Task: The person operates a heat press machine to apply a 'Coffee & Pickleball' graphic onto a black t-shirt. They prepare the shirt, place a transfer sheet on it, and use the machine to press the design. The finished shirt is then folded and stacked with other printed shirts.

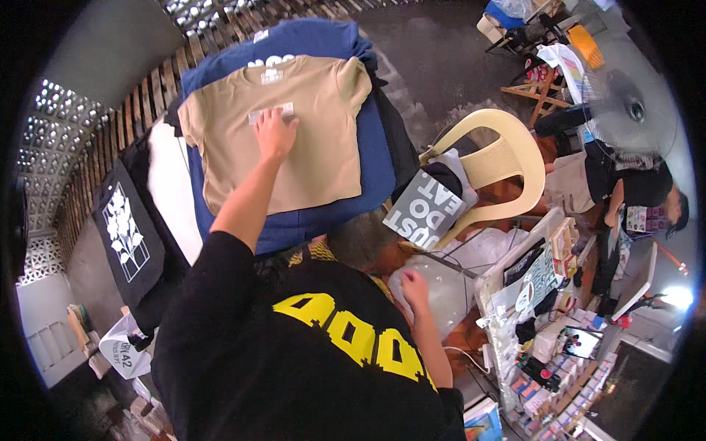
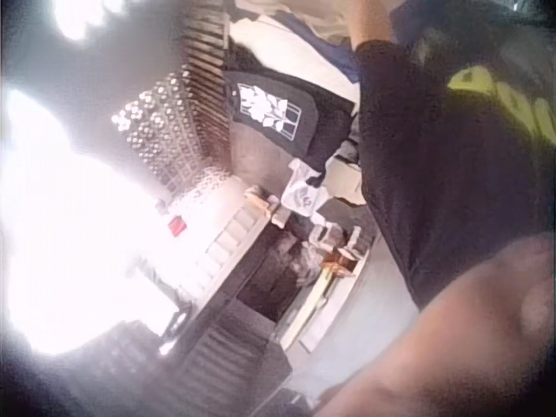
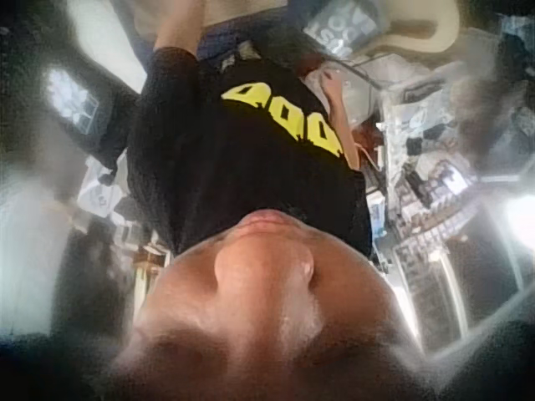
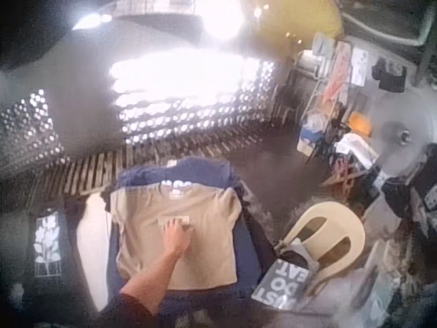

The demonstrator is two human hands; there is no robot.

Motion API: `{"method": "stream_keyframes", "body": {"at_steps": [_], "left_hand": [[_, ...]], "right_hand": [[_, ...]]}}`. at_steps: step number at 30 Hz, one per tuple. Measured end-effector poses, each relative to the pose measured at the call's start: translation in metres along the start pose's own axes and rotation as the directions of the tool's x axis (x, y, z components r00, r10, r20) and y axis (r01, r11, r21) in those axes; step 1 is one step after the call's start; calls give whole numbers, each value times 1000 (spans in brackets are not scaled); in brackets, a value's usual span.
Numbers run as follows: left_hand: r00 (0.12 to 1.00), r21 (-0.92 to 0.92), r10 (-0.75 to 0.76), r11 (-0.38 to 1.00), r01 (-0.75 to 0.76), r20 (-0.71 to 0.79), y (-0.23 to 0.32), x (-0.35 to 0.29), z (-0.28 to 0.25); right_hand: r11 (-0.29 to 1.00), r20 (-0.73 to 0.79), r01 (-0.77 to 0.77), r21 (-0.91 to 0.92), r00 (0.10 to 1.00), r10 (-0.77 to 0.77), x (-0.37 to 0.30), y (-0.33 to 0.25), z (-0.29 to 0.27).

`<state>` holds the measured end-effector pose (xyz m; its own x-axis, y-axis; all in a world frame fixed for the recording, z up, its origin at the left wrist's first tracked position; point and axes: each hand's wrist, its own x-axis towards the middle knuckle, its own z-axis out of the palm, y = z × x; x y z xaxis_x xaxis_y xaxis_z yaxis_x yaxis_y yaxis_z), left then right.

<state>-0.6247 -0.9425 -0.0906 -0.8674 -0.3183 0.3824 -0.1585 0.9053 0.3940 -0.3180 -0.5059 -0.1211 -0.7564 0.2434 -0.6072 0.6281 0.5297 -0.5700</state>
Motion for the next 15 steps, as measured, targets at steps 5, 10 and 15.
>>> {"method": "stream_keyframes", "body": {"at_steps": [5,10,15], "left_hand": [[981,69,175,981,-181,89,-25,42,15],[976,-75,191,980,-184,105,-36,50,15],[1000,-169,-6,986,3,-16,-68,72,9]], "right_hand": [[966,109,244,88,961,-252,22,-142,46],[950,151,281,138,942,-300,27,-222,61],[959,223,167,227,950,-218,23,-237,58]]}}
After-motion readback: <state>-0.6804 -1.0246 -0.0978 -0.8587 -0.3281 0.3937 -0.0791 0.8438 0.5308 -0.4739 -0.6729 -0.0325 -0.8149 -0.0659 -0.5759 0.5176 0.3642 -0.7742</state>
